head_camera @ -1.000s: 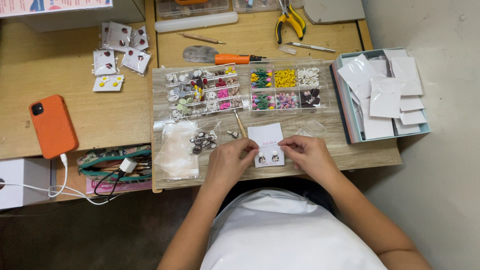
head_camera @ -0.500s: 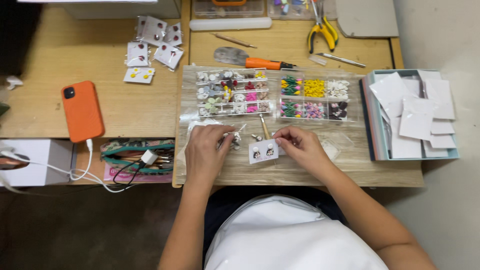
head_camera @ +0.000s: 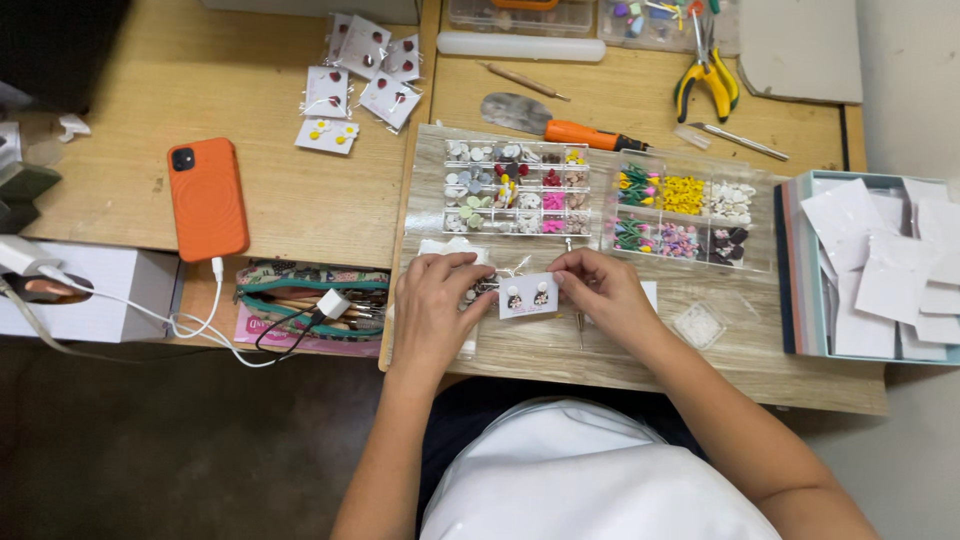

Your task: The person assembles small decorative earrings by placing them onto white display cards. They handle the earrings and cards by hand, arranging them in pairs and occasionally adjusting their positions. The person also handles small plastic bags and a container of white beads during the process.

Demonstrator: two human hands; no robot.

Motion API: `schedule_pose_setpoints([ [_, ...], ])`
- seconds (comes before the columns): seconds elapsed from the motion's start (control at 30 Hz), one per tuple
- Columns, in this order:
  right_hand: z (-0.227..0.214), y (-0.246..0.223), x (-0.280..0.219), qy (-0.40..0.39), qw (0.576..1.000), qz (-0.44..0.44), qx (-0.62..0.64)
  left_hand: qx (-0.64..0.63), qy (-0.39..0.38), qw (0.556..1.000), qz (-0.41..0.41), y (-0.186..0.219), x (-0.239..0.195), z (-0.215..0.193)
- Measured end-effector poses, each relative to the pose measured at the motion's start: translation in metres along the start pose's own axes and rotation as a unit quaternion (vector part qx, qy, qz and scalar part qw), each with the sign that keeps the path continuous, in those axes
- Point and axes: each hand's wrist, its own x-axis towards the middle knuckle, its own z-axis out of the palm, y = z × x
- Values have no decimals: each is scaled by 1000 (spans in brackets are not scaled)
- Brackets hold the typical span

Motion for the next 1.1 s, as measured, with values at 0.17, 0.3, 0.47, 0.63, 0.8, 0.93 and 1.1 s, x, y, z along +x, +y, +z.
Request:
schedule_pose_setpoints([
  [0.17, -5, 0, 0, 1, 999, 16, -35, -8, 20, 1000, -9, -9, -5, -6],
  [0.3, -15, -2, -3, 5, 998, 29, -59, -22, 27, 999, -7, -14, -8, -10],
  [0.47, -17, -2, -6, 19, 998, 48, 36, -28, 22, 999, 1, -15, -7, -13],
  [0.63, -13, -8, -3, 104, 993, 32, 54, -36, 8, 999, -4, 2, 0, -25],
  [0.8, -9, -13, 6, 123, 992, -15, -1, -13, -3, 999, 43, 10, -6, -2],
  [0.93, -7, -11, 14, 115, 989, -70, -66, -17, -36, 998, 49, 5, -10, 7],
  [1.1, -3, -13, 18, 114, 976, -93, -158, -40, -63, 995, 67, 3, -11, 1],
])
